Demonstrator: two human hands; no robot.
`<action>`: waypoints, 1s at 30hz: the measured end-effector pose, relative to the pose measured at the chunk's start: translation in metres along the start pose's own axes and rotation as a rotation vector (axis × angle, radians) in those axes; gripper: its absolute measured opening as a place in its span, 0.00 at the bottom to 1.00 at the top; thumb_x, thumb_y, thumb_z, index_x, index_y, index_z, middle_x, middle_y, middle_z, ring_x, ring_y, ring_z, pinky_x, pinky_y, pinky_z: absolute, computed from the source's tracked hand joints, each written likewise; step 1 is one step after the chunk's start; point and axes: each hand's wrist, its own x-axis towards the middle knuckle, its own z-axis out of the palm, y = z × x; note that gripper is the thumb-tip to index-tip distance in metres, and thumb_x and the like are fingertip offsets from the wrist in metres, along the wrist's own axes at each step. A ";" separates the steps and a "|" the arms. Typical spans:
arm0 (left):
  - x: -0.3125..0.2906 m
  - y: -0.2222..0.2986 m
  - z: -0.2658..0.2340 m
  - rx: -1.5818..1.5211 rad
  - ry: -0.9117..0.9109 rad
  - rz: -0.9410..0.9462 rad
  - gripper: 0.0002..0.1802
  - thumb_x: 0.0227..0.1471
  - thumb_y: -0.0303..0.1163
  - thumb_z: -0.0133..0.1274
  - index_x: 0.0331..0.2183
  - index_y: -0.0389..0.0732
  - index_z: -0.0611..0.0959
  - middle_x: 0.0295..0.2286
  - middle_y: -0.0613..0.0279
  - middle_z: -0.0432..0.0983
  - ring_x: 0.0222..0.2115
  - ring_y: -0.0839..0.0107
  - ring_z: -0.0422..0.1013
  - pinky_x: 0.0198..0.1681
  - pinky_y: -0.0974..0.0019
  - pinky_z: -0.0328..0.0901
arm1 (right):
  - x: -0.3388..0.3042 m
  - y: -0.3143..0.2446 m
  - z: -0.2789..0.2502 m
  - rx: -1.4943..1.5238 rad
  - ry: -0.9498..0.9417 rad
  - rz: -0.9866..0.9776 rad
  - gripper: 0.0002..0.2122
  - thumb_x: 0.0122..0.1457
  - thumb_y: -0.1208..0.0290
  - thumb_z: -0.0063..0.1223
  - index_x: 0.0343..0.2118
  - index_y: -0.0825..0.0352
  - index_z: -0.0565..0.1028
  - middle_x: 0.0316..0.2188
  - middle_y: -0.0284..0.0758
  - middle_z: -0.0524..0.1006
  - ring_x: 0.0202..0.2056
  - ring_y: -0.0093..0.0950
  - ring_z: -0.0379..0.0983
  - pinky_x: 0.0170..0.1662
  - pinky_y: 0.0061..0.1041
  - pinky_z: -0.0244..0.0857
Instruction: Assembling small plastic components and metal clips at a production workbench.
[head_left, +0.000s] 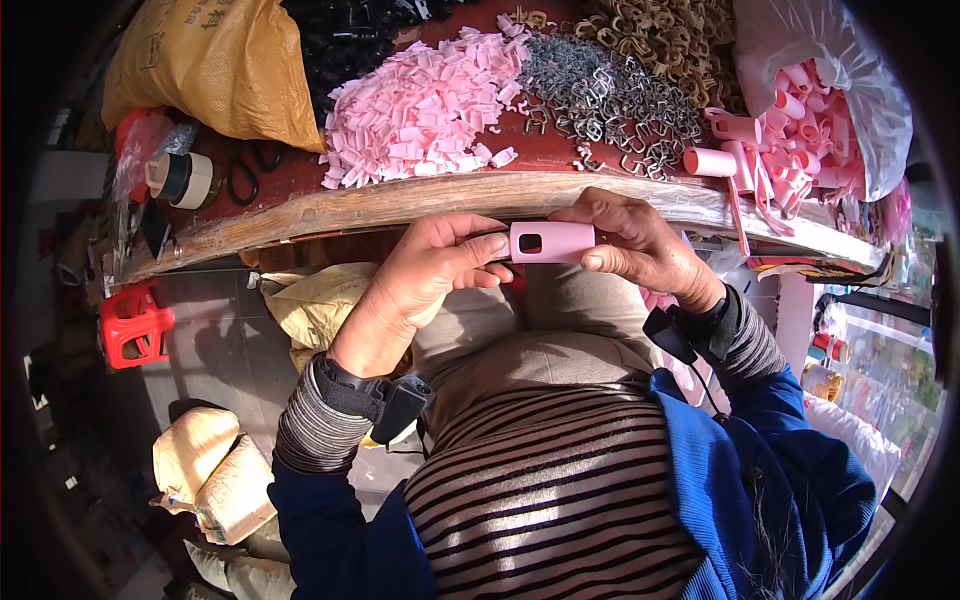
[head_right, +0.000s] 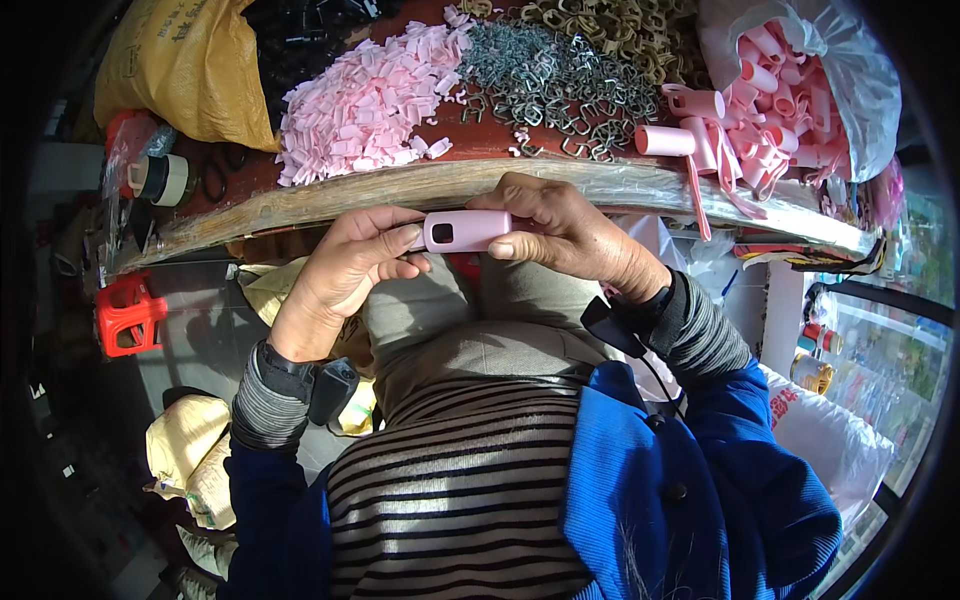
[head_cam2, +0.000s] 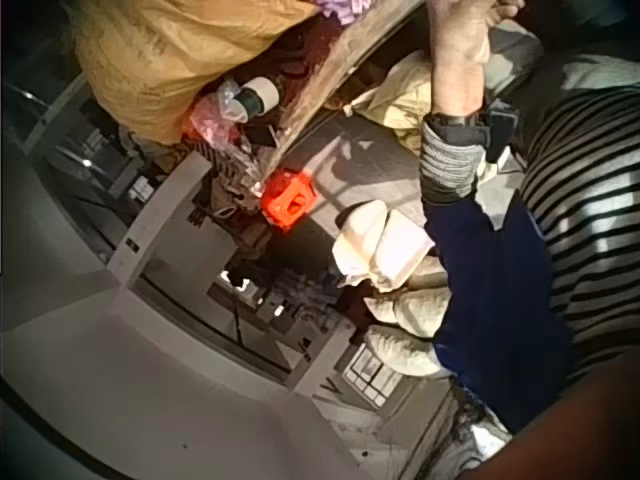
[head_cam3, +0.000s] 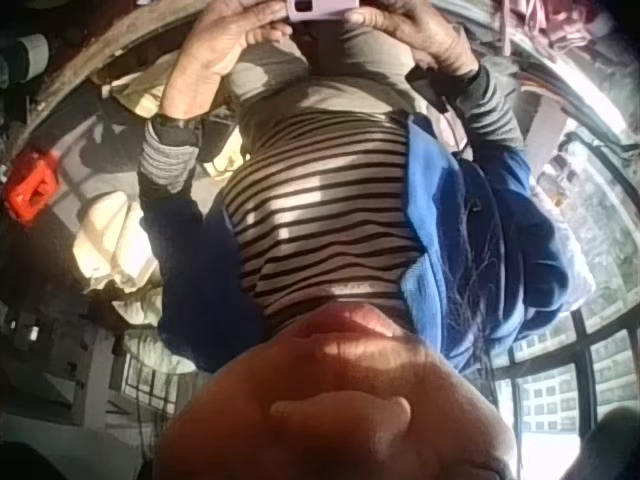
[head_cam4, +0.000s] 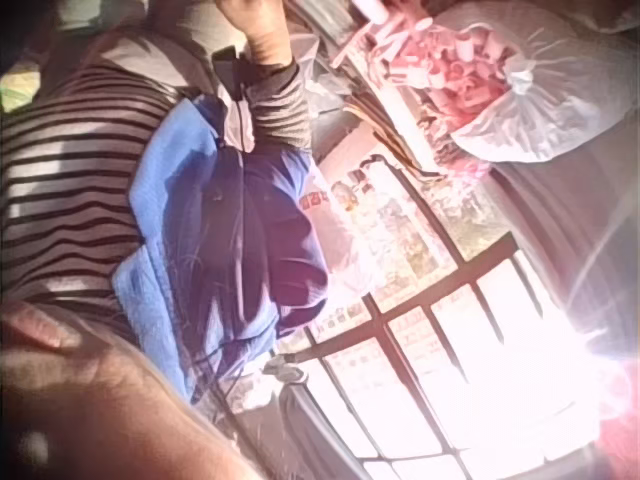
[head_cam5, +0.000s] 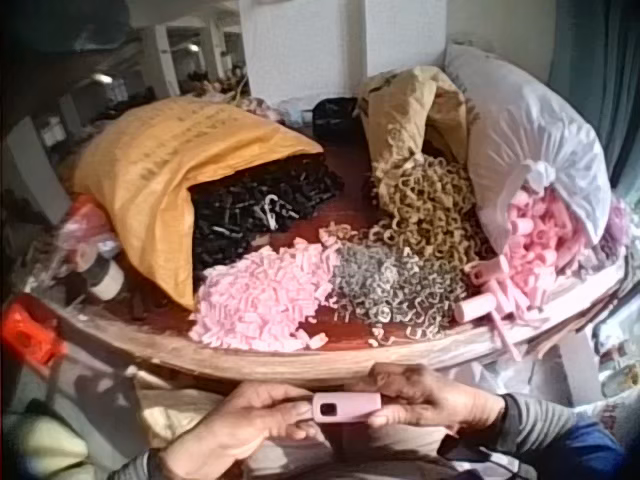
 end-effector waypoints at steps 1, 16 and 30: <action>0.000 -0.001 -0.002 -0.012 0.006 -0.011 0.16 0.47 0.32 0.49 0.37 0.31 0.73 0.28 0.59 0.73 0.24 0.76 0.71 0.26 0.80 0.66 | 0.001 0.003 0.002 0.014 0.019 -0.033 0.21 0.47 0.58 0.52 0.38 0.71 0.70 0.27 0.36 0.69 0.30 0.28 0.67 0.34 0.25 0.61; 0.005 -0.002 0.026 -0.107 0.013 0.004 0.16 0.46 0.33 0.50 0.37 0.32 0.73 0.28 0.59 0.73 0.25 0.74 0.71 0.27 0.79 0.66 | 0.011 -0.001 0.008 0.027 -0.105 -0.175 0.30 0.44 0.56 0.54 0.46 0.73 0.64 0.46 0.47 0.61 0.48 0.36 0.58 0.50 0.30 0.51; 0.014 -0.017 0.054 -0.123 -0.041 0.104 0.25 0.37 0.31 0.58 0.38 0.34 0.69 0.30 0.62 0.70 0.28 0.73 0.69 0.28 0.76 0.66 | -0.009 -0.001 0.015 -0.051 0.126 -0.495 0.37 0.31 0.53 0.62 0.41 0.78 0.64 0.34 0.47 0.68 0.39 0.42 0.64 0.42 0.32 0.60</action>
